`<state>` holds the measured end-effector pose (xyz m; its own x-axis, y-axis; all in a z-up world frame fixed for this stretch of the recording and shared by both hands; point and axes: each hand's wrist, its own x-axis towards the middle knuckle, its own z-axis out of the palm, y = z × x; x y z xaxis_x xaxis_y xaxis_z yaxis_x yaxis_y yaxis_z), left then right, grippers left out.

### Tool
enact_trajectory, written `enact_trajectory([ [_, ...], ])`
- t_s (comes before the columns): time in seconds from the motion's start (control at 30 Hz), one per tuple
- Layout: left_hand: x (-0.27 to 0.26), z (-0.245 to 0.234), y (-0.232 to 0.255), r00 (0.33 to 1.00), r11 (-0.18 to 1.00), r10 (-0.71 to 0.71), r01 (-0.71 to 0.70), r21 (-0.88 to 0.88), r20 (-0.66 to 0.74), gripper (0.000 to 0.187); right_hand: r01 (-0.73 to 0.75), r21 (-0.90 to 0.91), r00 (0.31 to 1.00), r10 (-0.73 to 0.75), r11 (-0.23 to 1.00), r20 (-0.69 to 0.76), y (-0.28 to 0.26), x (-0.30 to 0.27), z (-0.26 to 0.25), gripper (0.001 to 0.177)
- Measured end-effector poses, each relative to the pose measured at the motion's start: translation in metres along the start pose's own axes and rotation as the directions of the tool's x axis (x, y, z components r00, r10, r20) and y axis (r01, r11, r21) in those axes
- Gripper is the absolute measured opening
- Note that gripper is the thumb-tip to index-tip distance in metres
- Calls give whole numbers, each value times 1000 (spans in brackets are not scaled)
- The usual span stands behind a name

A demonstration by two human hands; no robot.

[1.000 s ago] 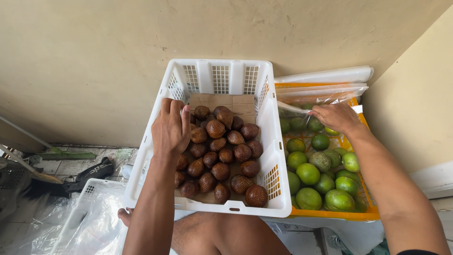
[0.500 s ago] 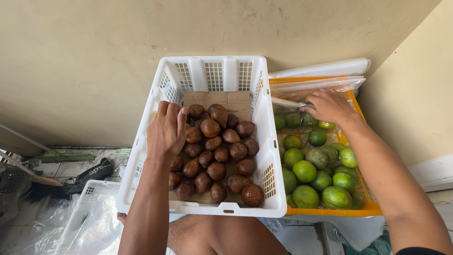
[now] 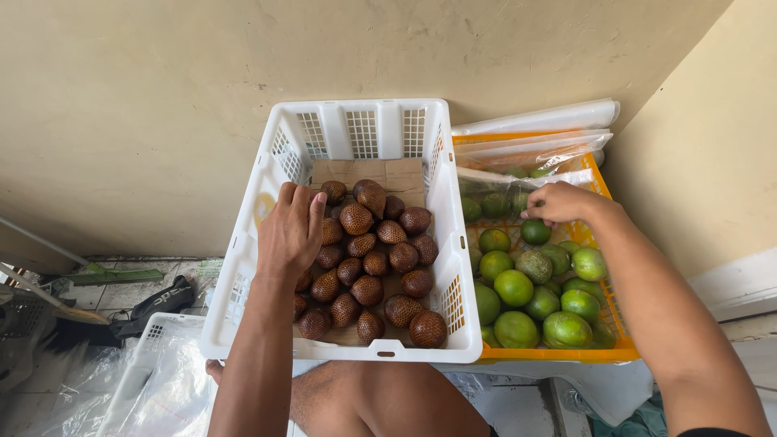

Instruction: Packing limes and salak fruits from crates into ziplock bags and sealing them.

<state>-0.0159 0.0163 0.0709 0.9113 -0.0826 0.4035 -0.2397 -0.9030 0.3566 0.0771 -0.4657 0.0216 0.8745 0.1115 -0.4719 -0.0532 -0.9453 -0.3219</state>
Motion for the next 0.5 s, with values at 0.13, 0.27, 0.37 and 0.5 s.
enact_trajectory([
  [0.13, -2, 0, 0, 1000, 1000, 9, -9, 0, -7, 45, 9, -25, 997, -11, 1000, -71, -5, -5, -6, 34],
  [0.27, -2, 1, -1, 999, 1000, -16, 16, 10, 43, 48, 15, -98, 998, -20, 995, -56, -6, -2, 0, 42],
  [0.37, -1, 1, 0, 998, 1000, -11, 11, 12, 55, 50, 23, -159, 999, -30, 987, -44, -4, 1, 3, 42],
  [0.5, -1, -2, 3, 998, 1000, -15, 16, -8, 67, 50, 46, -244, 998, -57, 969, -39, -17, -13, -1, 40],
])
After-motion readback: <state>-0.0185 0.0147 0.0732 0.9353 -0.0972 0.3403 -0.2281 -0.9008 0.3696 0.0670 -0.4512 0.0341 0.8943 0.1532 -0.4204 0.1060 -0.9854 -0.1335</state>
